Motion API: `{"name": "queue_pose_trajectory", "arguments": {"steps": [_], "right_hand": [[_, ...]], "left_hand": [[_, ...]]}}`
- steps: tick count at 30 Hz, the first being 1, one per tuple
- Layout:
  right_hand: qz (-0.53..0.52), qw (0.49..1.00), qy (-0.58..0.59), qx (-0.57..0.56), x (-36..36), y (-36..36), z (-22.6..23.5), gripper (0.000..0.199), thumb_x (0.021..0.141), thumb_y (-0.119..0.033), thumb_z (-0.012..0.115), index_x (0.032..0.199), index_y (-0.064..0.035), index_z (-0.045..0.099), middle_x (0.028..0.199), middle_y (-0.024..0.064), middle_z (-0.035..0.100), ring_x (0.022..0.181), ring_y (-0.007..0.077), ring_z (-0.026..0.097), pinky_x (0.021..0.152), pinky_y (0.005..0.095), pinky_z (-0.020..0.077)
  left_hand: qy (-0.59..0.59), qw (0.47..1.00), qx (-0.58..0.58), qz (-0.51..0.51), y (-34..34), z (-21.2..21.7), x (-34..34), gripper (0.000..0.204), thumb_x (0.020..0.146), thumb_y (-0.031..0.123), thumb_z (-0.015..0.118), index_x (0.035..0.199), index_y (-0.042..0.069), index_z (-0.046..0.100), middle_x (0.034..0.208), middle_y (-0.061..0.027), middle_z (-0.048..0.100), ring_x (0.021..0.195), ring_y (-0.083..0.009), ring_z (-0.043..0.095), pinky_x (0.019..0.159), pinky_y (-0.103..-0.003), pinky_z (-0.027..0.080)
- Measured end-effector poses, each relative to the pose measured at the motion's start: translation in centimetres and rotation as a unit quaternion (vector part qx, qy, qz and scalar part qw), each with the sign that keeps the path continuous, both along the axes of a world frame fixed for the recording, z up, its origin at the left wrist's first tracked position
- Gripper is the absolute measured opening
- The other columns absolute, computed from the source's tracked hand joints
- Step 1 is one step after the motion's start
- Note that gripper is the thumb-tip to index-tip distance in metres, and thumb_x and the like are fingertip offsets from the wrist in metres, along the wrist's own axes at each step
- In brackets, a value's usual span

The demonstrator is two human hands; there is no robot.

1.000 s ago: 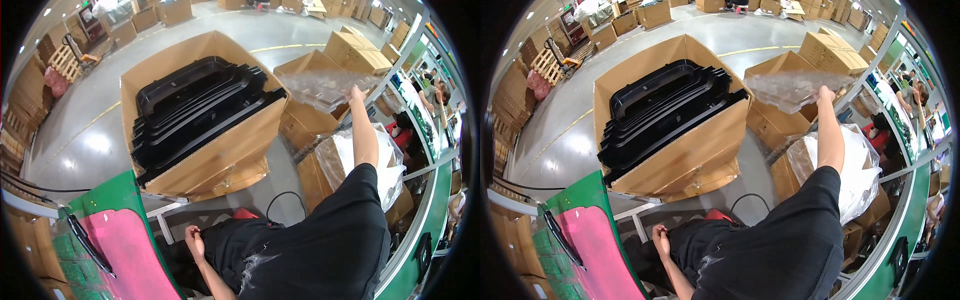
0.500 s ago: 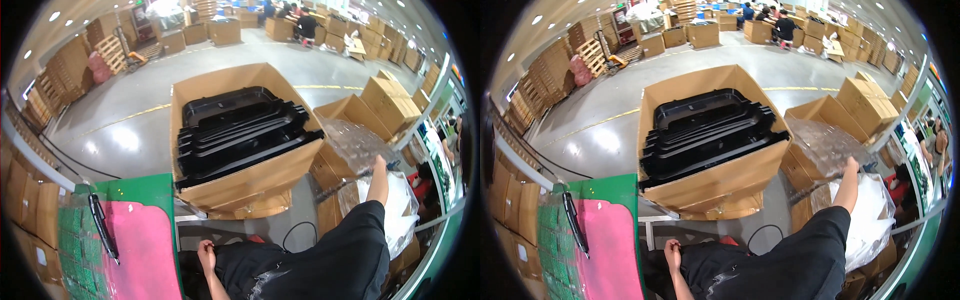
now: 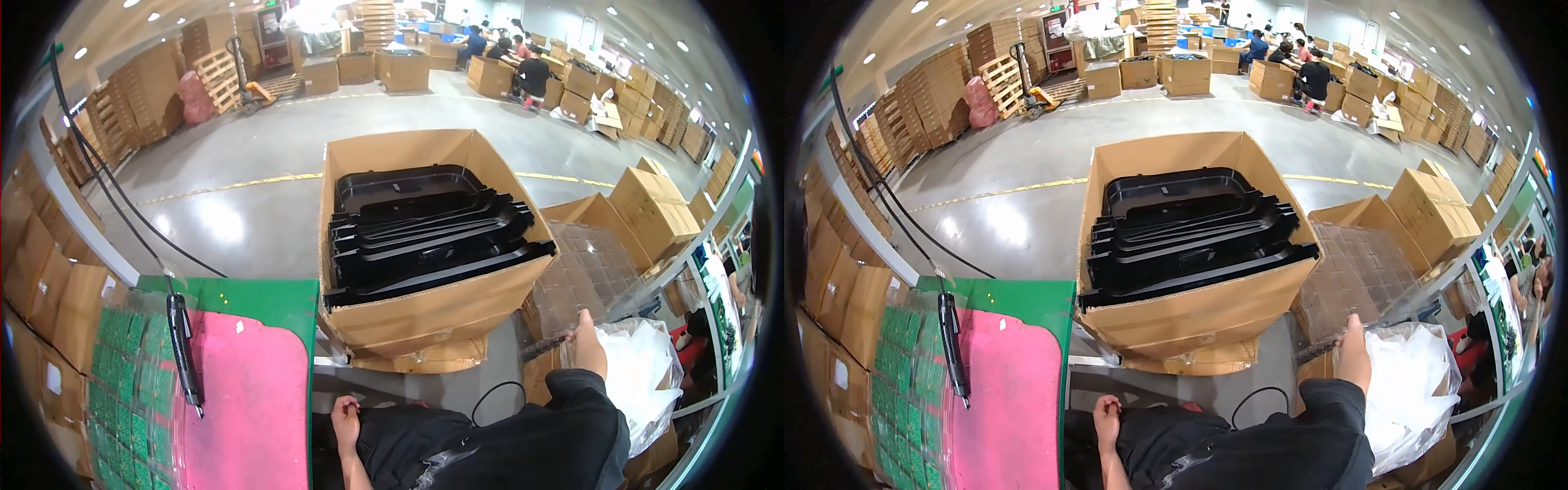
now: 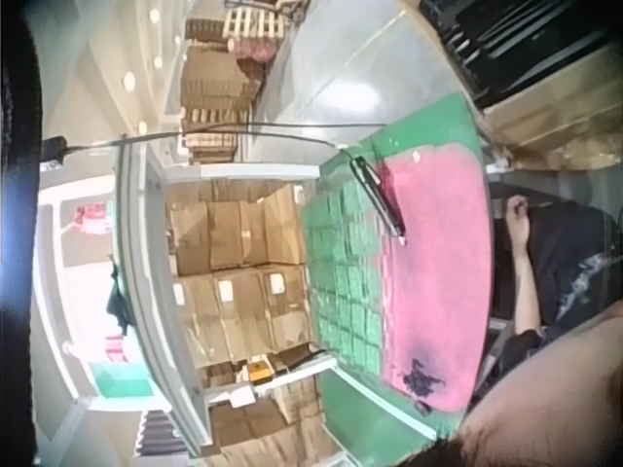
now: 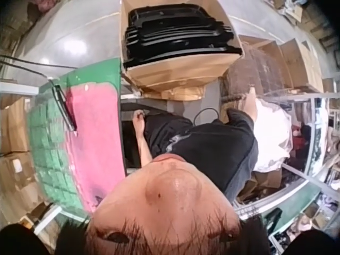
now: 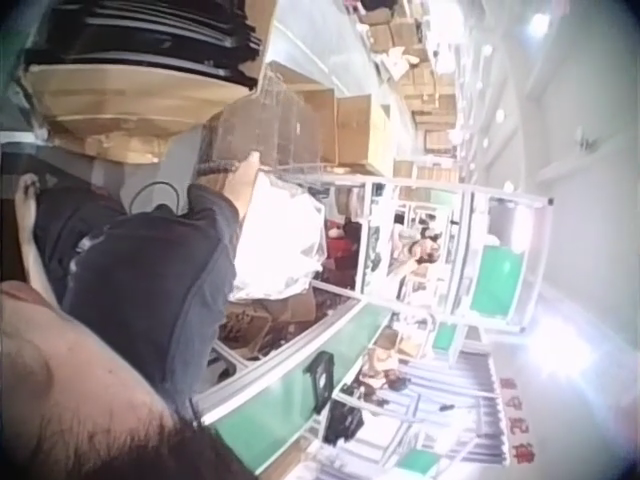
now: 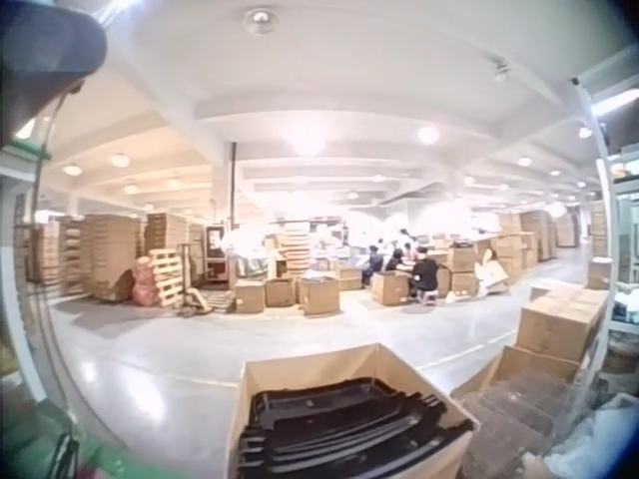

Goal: Assemble printed circuit boards into plastic housings using an electric screwdriver.

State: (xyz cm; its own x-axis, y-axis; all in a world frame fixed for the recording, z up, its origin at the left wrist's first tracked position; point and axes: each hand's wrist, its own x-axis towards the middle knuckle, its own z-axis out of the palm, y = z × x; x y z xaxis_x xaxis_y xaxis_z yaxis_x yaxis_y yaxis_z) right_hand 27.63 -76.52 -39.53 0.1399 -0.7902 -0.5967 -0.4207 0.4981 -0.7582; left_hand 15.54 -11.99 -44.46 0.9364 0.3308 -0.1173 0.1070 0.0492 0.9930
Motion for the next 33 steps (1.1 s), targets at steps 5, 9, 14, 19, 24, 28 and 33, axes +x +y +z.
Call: {"name": "queue_pose_trajectory", "arguments": {"steps": [5, 9, 14, 19, 24, 28, 33], "right_hand": [[0.189, 0.865, 0.279, -0.373, 6.4, 3.6, 12.9, 0.052, 0.081, -0.04, 0.05, 0.114, -0.002, 0.064, 0.12, 0.0195, 0.061, 0.113, 0.0359, 0.057, 0.098, 0.0439, 0.0444], [0.134, 0.771, -0.12, -0.61, 14.2, 6.4, 20.9, 0.052, 0.073, -0.019, 0.067, 0.119, 0.0009, 0.054, 0.122, 0.0195, 0.056, 0.107, 0.0359, 0.058, 0.087, 0.0456, 0.0485], [0.489, 0.6, -0.302, -0.557, 18.8, 25.6, 27.0, 0.044, 0.081, -0.008, 0.061, 0.123, -0.0028, 0.048, 0.121, 0.0179, 0.05, 0.11, 0.0294, 0.052, 0.094, 0.0362, 0.0431], [0.716, 0.294, -0.157, -0.614, 19.5, 33.1, 24.4, 0.064, 0.078, -0.037, 0.071, 0.131, -0.0097, 0.046, 0.13, 0.0158, 0.049, 0.121, 0.0351, 0.045, 0.101, 0.0451, 0.0385], [0.794, 0.275, 0.005, -0.542, 19.5, 35.9, 20.5, 0.064, 0.075, -0.04, 0.074, 0.128, -0.0137, 0.049, 0.127, 0.014, 0.05, 0.121, 0.0333, 0.046, 0.1, 0.046, 0.0392], [0.744, 0.266, 0.009, -0.613, 20.0, 36.6, 19.4, 0.051, 0.075, -0.027, 0.074, 0.119, -0.013, 0.054, 0.116, 0.0099, 0.054, 0.113, 0.0293, 0.051, 0.095, 0.0435, 0.043], [0.754, 0.266, 0.047, -0.598, 20.7, 36.8, 19.2, 0.049, 0.079, -0.028, 0.071, 0.122, -0.0123, 0.055, 0.116, 0.0109, 0.059, 0.112, 0.0301, 0.055, 0.092, 0.0423, 0.0473]], "left_hand": [[0.023, 1.0, 0.019, -0.003, 0.5, 0.5, -0.4, 0.016, 0.09, -0.006, 0.044, 0.095, 0.004, 0.056, 0.078, -0.0021, 0.056, 0.071, -0.0089, 0.052, 0.064, -0.022, 0.043], [-0.024, 0.999, -0.024, -0.016, -0.7, 1.2, 0.8, 0.015, 0.096, 0.001, 0.042, 0.11, 0.003, 0.047, 0.091, -0.0046, 0.054, 0.083, -0.0124, 0.051, 0.078, -0.025, 0.042], [-0.076, 0.997, -0.022, 0.005, 0.5, -1.5, -0.3, 0.014, 0.095, 0.003, 0.04, 0.109, 0.002, 0.041, 0.105, -0.0105, 0.048, 0.096, -0.0203, 0.048, 0.091, -0.032, 0.037], [0.01, 0.995, 0.091, 0.031, 0.5, -0.7, -0.1, 0.015, 0.087, 0.003, 0.042, 0.101, 0.0, 0.042, 0.104, -0.0152, 0.045, 0.107, -0.0274, 0.041, 0.098, -0.038, 0.03], [-0.063, 0.995, 0.045, 0.058, 0.9, -1.4, -0.9, 0.015, 0.086, -0.001, 0.037, 0.1, -0.001, 0.043, 0.099, -0.0129, 0.048, 0.098, -0.0238, 0.046, 0.093, -0.034, 0.035], [-0.1, 0.993, 0.057, 0.041, 1.0, -1.3, -1.0, 0.011, 0.087, -0.002, 0.036, 0.096, 0.0, 0.042, 0.091, -0.0099, 0.05, 0.083, -0.0188, 0.049, 0.081, -0.029, 0.041], [-0.071, 0.997, 0.017, -0.005, 2.0, -4.1, -0.6, 0.018, 0.086, -0.002, 0.037, 0.101, 0.006, 0.031, 0.09, -0.0092, 0.051, 0.074, -0.0143, 0.046, 0.073, -0.027, 0.04]]}}
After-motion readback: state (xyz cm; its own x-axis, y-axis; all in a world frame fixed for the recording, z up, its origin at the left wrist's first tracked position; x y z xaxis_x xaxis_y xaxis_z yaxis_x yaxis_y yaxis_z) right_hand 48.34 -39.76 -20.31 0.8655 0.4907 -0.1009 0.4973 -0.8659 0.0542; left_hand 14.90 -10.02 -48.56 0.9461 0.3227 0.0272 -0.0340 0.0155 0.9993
